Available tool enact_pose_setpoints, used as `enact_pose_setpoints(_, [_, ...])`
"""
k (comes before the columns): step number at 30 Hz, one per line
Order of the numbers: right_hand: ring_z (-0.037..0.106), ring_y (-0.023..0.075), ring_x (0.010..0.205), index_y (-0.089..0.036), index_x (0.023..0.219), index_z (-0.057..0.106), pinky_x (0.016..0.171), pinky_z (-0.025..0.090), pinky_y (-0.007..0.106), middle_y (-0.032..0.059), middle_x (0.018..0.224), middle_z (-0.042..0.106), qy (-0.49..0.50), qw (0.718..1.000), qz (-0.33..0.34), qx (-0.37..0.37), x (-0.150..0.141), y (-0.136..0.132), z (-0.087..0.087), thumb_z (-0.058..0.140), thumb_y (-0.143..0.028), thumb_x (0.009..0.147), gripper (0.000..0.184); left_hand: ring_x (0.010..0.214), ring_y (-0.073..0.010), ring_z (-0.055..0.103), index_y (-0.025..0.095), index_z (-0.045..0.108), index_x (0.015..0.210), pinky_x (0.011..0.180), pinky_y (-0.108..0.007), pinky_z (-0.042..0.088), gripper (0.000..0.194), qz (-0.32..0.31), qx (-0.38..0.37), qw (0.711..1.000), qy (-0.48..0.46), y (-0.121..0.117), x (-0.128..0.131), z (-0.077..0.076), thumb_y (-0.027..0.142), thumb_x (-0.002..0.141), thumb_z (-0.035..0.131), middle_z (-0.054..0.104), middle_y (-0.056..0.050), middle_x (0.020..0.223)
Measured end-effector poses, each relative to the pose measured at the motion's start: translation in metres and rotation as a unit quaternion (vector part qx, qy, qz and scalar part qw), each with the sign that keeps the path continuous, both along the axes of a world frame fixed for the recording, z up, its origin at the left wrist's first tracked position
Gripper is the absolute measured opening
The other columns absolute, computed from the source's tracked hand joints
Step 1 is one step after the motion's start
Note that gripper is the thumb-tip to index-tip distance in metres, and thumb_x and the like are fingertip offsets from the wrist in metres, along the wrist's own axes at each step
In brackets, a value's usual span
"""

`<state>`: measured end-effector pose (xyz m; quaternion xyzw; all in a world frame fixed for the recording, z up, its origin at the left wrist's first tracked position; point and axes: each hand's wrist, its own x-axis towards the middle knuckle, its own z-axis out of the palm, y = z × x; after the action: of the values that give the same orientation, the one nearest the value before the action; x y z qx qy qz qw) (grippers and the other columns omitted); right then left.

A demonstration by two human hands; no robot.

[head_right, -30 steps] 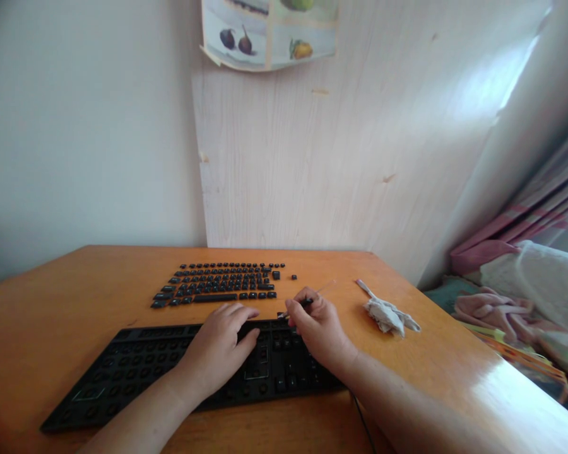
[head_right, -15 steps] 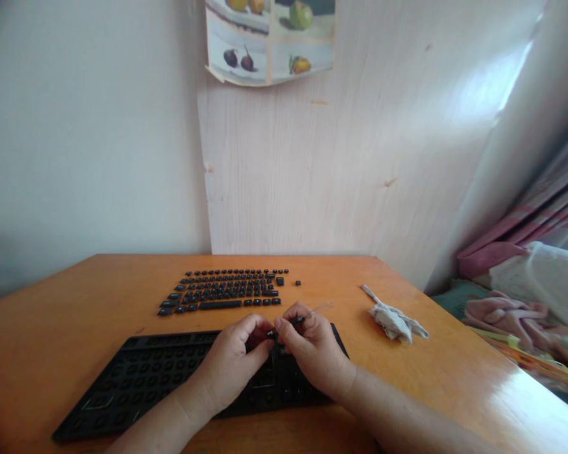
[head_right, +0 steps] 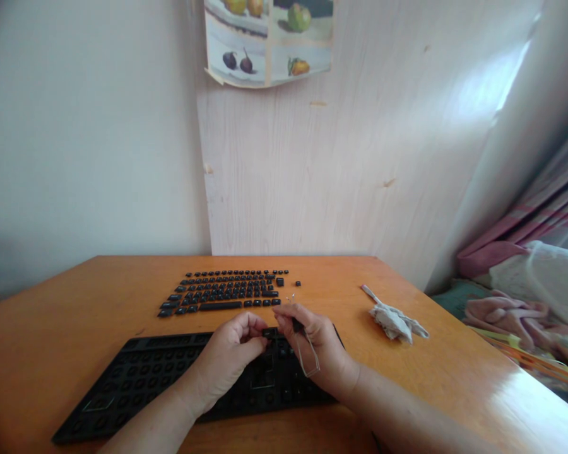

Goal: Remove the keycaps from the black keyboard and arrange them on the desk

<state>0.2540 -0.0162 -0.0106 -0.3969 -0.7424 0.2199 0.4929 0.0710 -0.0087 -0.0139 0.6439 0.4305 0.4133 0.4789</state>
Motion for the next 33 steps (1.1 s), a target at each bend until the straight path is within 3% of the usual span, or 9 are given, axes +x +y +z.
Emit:
enact_pose_setpoints(6, [0.063, 0.0158, 0.083, -0.022, 0.108, 0.066, 0.074, 0.05, 0.027, 0.0046, 0.094, 0.067, -0.198, 0.98, 0.026, 0.02, 0.01, 0.003, 0.003, 0.063, -0.028, 0.087, 0.022, 0.074, -0.0139, 0.056, 0.015, 0.062, 0.088, 0.071, -0.026, 0.044, 0.014, -0.008, -0.009, 1.0, -0.01, -0.001, -0.002, 0.001, 0.019, 0.075, 0.061, 0.063, -0.001, 0.078])
enact_pose_setpoints(16, [0.062, 0.0157, 0.08, -0.024, 0.103, 0.068, 0.07, 0.047, 0.026, 0.0037, 0.091, 0.067, -0.231, 0.973, 0.001, 0.016, 0.014, 0.006, 0.009, 0.061, -0.027, 0.087, 0.018, 0.078, -0.0168, 0.061, 0.016, 0.062, 0.093, 0.075, -0.028, 0.046, 0.019, -0.01, -0.016, 1.0, -0.017, 0.0, -0.001, 0.003, 0.022, 0.075, 0.063, 0.067, -0.003, 0.081])
enact_pose_setpoints(20, [0.061, 0.0149, 0.075, -0.021, 0.096, 0.069, 0.068, 0.046, 0.025, 0.0031, 0.084, 0.068, -0.177, 0.982, -0.062, 0.025, 0.031, 0.032, 0.013, 0.06, -0.031, 0.087, 0.016, 0.081, -0.0182, 0.063, 0.016, 0.062, 0.099, 0.078, -0.03, 0.046, 0.025, 0.029, 0.008, 1.0, 0.006, 0.001, -0.002, 0.002, 0.029, 0.078, 0.062, 0.068, -0.004, 0.084])
enact_pose_setpoints(24, [0.061, 0.0156, 0.073, -0.019, 0.093, 0.07, 0.067, 0.045, 0.025, 0.0028, 0.083, 0.07, -0.187, 0.976, -0.108, -0.03, 0.057, 0.071, 0.009, 0.06, -0.035, 0.085, 0.021, 0.079, -0.0185, 0.062, 0.017, 0.061, 0.096, 0.076, -0.03, 0.047, 0.023, 0.062, 0.049, 0.996, 0.048, 0.003, -0.005, 0.0, 0.034, 0.081, 0.058, 0.066, -0.004, 0.083])
enact_pose_setpoints(33, [0.063, 0.0178, 0.074, -0.015, 0.091, 0.074, 0.066, 0.046, 0.026, 0.0075, 0.086, 0.073, -0.227, 0.952, -0.185, -0.091, 0.096, 0.145, -0.033, 0.059, -0.023, 0.078, 0.021, 0.082, -0.02, 0.064, 0.02, 0.061, 0.088, 0.079, -0.033, 0.047, 0.017, 0.096, 0.128, 0.978, 0.13, 0.008, -0.011, -0.007, 0.034, 0.085, 0.052, 0.068, -0.004, 0.085])
